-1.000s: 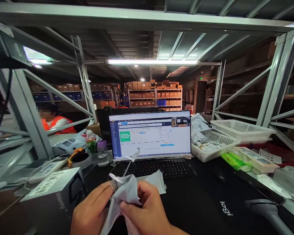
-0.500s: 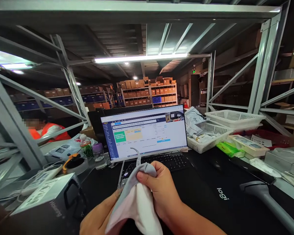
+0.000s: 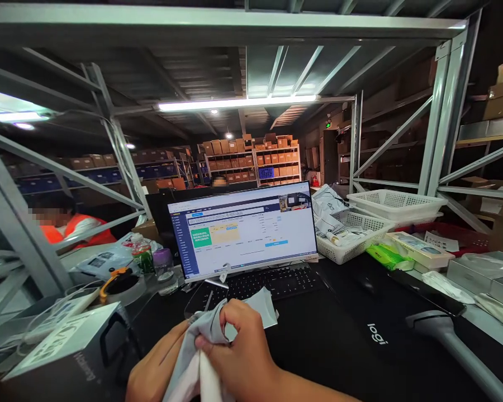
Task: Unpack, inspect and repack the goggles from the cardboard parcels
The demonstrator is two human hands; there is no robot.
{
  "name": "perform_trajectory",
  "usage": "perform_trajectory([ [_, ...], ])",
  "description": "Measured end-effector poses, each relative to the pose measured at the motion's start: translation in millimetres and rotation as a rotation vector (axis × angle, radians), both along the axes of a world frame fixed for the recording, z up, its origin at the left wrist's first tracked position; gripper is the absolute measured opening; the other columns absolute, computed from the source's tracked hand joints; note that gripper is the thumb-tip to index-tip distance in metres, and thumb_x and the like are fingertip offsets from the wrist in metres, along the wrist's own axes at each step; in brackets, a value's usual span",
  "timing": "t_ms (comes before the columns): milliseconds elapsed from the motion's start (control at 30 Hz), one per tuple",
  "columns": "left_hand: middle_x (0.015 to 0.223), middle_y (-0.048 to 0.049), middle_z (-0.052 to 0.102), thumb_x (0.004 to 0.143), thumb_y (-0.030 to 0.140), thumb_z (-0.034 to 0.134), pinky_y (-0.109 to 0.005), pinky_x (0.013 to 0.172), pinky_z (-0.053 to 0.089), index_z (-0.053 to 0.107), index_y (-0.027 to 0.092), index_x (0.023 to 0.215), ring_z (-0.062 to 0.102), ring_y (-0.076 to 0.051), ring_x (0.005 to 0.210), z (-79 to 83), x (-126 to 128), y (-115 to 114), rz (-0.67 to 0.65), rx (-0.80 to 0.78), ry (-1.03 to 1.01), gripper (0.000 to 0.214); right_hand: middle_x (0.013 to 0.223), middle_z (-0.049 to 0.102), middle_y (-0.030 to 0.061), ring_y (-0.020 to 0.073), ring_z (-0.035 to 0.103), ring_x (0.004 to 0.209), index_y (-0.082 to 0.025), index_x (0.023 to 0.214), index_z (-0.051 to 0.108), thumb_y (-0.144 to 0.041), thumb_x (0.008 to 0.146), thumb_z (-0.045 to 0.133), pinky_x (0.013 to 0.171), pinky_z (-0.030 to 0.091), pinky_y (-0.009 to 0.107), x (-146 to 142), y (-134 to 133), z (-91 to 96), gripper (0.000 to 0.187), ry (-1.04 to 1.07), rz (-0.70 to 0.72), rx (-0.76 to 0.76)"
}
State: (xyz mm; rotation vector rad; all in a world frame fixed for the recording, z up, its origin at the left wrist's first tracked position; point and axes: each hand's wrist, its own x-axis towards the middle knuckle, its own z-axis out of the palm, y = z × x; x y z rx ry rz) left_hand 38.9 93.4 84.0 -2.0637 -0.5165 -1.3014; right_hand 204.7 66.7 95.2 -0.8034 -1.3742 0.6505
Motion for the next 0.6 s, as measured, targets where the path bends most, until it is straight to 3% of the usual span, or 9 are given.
perform_trajectory([
  [167, 0.101, -0.0173, 0.075, 0.097, 0.021, 0.054, -0.025, 0.082, 0.060, 0.066, 0.007, 0.112, 0.075, -0.023, 0.094, 2.7, 2, -2, -0.127, -0.066, 0.070, 0.024, 0.064, 0.059, -0.0042, 0.0107, 0.048, 0.057, -0.018, 0.071, 0.060, -0.041, 0.059, 0.091, 0.058, 0.039, 0.024, 26, 0, 22.1, 0.041, 0.388, 0.255, -0.312],
  [267, 0.093, -0.0145, 0.077, 0.097, 0.026, 0.057, -0.021, 0.073, 0.060, 0.067, 0.009, 0.105, 0.076, -0.020, 0.081, 10.3, 10, -7, -0.107, -0.049, 0.064, 0.022, 0.060, 0.056, -0.0070, 0.0082, 0.046, 0.053, -0.018, 0.069, 0.055, -0.039, 0.051, 0.097, 0.055, 0.038, 0.022, 36, 3, 28.5, 0.050, 0.577, 0.335, -0.379],
  [367, 0.089, -0.0112, 0.077, 0.098, 0.024, 0.055, -0.020, 0.070, 0.059, 0.068, 0.012, 0.098, 0.076, -0.017, 0.076, 14.7, 18, -11, -0.085, -0.041, 0.065, 0.018, 0.061, 0.058, -0.0065, 0.0087, 0.049, 0.054, -0.018, 0.070, 0.056, -0.036, 0.048, 0.098, 0.057, 0.040, 0.022, 43, 12, 30.3, 0.051, 0.637, 0.372, -0.398],
  [467, 0.089, -0.0090, 0.076, 0.094, 0.015, 0.059, -0.021, 0.076, 0.058, 0.067, 0.013, 0.098, 0.074, -0.016, 0.079, 13.5, 23, -12, -0.084, -0.097, -0.026, 0.009, 0.068, 0.064, -0.0029, 0.0121, 0.055, 0.059, -0.016, 0.077, 0.064, -0.040, 0.050, 0.098, 0.061, 0.043, 0.025, 58, 26, 32.6, 0.049, 0.590, 0.282, -0.366],
  [600, 0.091, -0.0080, 0.075, 0.093, 0.015, 0.062, -0.023, 0.080, 0.057, 0.067, 0.014, 0.097, 0.073, -0.016, 0.083, 10.3, 21, -10, -0.050, -0.133, -0.087, 0.007, 0.072, 0.068, -0.0010, 0.0169, 0.059, 0.065, -0.018, 0.084, 0.069, -0.049, 0.060, 0.092, 0.062, 0.044, 0.027, 103, 37, 42.1, 0.046, 0.394, -0.029, -0.224],
])
